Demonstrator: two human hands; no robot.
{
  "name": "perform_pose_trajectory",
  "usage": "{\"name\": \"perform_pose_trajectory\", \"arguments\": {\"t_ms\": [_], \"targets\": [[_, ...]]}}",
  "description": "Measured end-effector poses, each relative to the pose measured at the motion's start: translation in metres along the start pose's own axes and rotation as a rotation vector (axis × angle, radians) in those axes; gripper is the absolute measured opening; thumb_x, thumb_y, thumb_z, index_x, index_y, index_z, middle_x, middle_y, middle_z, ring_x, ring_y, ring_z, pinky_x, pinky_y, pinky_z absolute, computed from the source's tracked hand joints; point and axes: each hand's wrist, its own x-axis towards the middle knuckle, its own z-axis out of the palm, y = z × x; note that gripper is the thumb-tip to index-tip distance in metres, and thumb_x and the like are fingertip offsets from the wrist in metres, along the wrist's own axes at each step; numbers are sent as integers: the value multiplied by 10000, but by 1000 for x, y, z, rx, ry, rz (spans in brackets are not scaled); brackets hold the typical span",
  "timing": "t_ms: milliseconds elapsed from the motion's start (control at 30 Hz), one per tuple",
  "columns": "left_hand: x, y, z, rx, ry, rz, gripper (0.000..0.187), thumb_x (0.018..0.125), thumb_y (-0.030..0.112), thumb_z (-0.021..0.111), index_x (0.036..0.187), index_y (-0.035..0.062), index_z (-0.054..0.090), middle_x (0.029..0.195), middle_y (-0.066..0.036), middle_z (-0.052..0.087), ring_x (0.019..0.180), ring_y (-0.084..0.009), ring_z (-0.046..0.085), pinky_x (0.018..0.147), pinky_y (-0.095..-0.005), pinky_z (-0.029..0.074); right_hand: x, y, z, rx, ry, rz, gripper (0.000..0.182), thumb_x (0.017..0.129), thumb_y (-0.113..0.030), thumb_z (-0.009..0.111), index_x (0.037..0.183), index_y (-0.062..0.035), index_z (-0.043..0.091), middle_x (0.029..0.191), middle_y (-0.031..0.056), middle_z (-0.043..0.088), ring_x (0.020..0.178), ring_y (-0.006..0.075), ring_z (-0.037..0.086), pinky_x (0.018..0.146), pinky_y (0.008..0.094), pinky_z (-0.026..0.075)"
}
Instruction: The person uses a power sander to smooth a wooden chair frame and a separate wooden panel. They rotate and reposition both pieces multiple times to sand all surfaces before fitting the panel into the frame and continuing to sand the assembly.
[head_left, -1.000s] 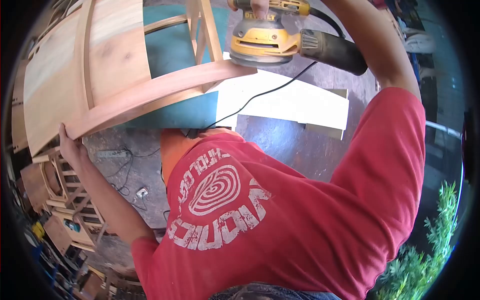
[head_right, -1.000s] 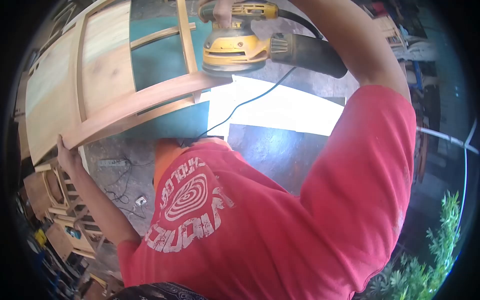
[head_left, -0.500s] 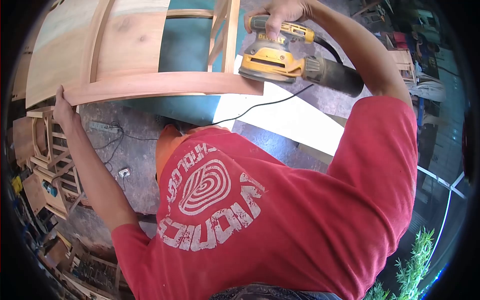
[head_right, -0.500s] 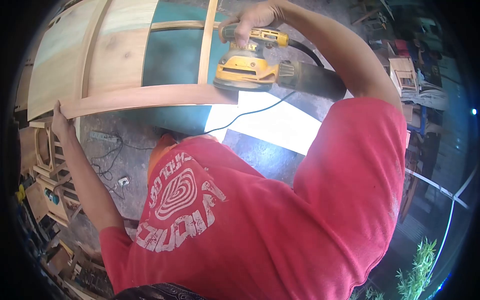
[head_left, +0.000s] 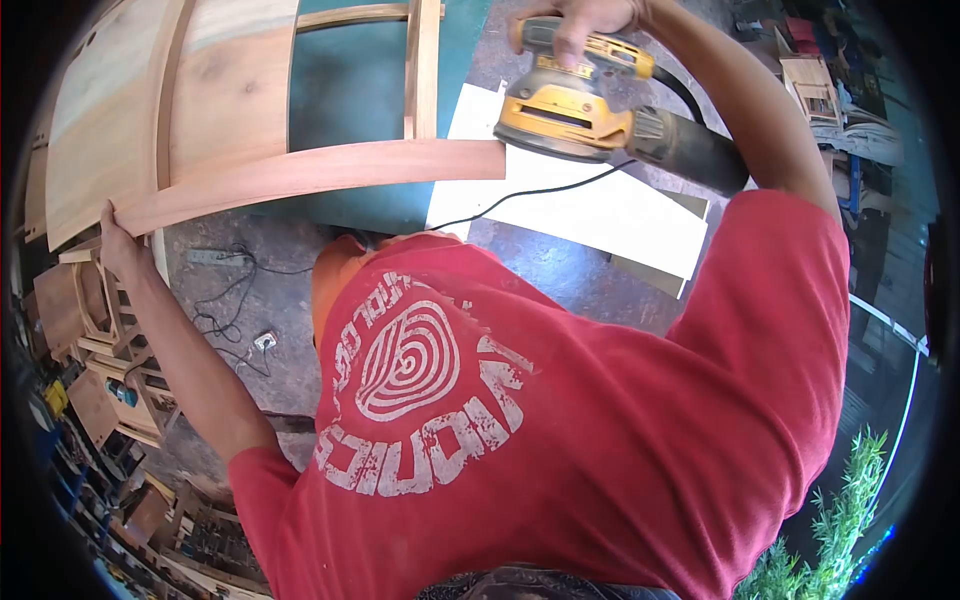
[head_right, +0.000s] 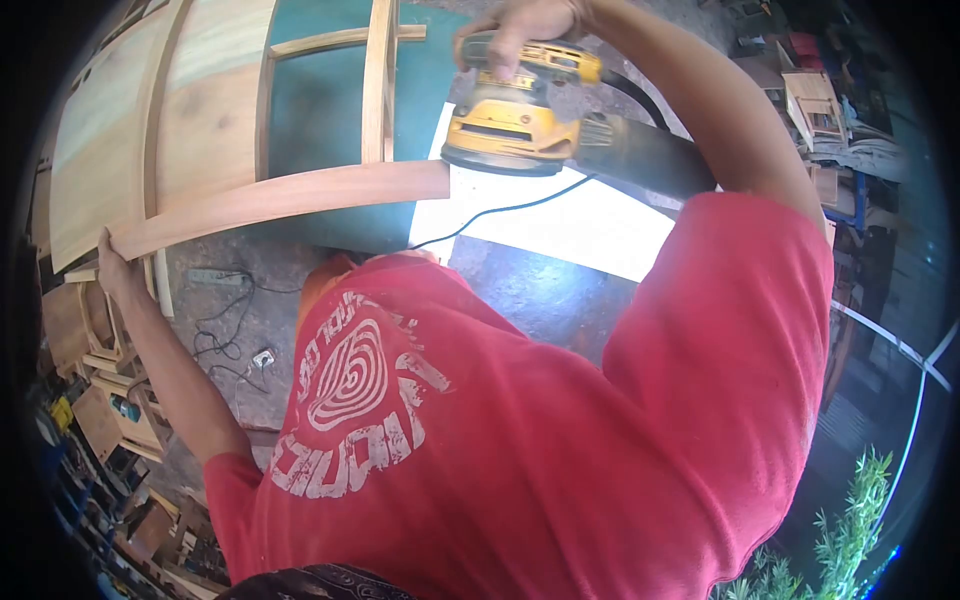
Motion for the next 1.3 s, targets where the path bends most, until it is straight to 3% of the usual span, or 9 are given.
{"name": "perform_pose_trajectory", "arguments": {"t_ms": [333,500,533,567,633,700,900,1167,1300], "targets": [[8,-1,-2,93,24,-13,451,951,239,749,1223,-102,631,1153,-154,702,955,-270,725,797,-389,616,-34,-38,31,-25,215,-79,656,700,-93,874,1279,-60,567,1057,71,657,975,189,648,834,336,552],[-12,1,6,119,71,67,420,962,244,731,1182,-107,662,1080,-136,720,915,-243,727,758,-372,597,-49,-96,88,-750,414,-304,572,695,-103,841,1226,-114,629,1064,64,676,1061,188,649,905,341,545],[-19,1,9,77,28,50,417,960,243,732,1176,-107,666,1070,-137,718,907,-239,720,761,-367,592,-55,-112,105,-830,442,-186,625,706,-154,861,1268,-75,601,1118,107,651,1095,213,639,937,345,534],[-28,1,11,37,-11,37,414,958,242,732,1170,-107,670,1060,-138,716,899,-234,713,764,-363,586,-49,-92,113,-936,618,-402,552,727,-315,814,1211,-123,631,1083,177,646,964,401,677,822,504,524],[-40,-2,12,149,-24,205,399,969,242,718,1165,-102,676,1052,-137,713,905,-220,695,800,-349,563,-42,-91,125,-998,685,-547,559,666,-285,830,1157,-107,633,1048,160,636,934,391,670,832,489,508],[-12,-19,3,125,-28,153,394,986,253,699,1167,-96,676,1089,-136,706,961,-207,673,850,-347,536,-44,-101,150,-1064,697,-462,523,663,-249,813,1137,-118,635,1031,149,632,928,386,670,810,478,523],[-86,-1,37,-113,-144,55,434,1019,293,665,1203,-99,641,1158,-120,675,1046,-200,642,903,-354,508,-24,-107,211,-1109,818,-363,647,601,-154,810,1208,-102,590,1048,145,581,877,376,659,711,463,550],[-100,-2,32,-109,-291,26,413,1025,286,658,1207,-82,619,1177,-124,641,1078,-178,591,954,-336,460,57,-186,244,-949,1058,-373,546,794,-286,792,1218,-73,524,974,175,609,874,387,680,697,491,540],[-105,10,20,7,-427,-4,514,1015,337,668,1274,-100,594,1258,-154,624,1170,-196,573,1045,-331,415,90,-223,241,-992,1214,-279,672,764,-314,805,1369,-150,566,1020,180,635,915,385,697,769,488,575]]}}
